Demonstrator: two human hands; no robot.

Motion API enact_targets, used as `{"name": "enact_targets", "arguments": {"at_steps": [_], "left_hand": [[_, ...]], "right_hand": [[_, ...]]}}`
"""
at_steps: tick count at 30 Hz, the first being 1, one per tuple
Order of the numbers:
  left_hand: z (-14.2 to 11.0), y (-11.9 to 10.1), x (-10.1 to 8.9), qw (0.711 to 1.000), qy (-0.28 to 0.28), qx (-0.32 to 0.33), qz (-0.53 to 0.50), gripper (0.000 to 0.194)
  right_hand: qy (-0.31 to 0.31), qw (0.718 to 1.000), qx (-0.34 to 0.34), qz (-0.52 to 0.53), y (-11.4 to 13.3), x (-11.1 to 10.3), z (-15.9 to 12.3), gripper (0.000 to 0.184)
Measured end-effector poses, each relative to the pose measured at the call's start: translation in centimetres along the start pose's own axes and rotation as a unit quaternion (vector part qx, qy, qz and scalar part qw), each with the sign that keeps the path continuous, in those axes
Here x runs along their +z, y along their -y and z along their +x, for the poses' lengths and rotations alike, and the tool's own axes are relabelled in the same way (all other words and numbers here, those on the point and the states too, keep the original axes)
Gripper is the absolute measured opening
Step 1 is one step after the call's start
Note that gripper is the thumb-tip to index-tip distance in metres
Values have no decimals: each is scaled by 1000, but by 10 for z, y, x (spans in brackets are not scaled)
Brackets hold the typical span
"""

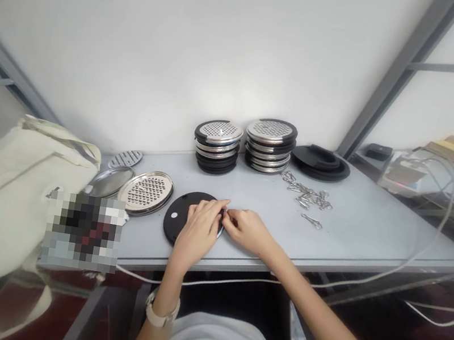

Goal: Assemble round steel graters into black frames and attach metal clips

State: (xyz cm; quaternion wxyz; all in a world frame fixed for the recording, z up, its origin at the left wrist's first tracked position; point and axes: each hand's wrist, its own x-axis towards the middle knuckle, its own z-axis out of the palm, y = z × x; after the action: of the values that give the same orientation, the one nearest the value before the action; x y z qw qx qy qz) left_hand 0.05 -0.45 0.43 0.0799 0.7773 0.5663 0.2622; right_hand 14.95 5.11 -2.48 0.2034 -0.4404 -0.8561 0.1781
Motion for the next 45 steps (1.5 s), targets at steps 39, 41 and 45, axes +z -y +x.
{"name": "enact_targets", "arguments": {"at_steps": [39,41,45], "left_hand": [[-1,-2,-1,1000,-2,-7,7,35],[-1,-2,-2,1000,-5,-6,6,35],[0,-2,-2,1000,-3,-5,4,33]], "right_hand": [[-6,1000,10,8,5,-4,-2,26],[-9,1000,4,12,4,-4,-2,24],[-9,1000,3,5,2,-3,-2,24]]}}
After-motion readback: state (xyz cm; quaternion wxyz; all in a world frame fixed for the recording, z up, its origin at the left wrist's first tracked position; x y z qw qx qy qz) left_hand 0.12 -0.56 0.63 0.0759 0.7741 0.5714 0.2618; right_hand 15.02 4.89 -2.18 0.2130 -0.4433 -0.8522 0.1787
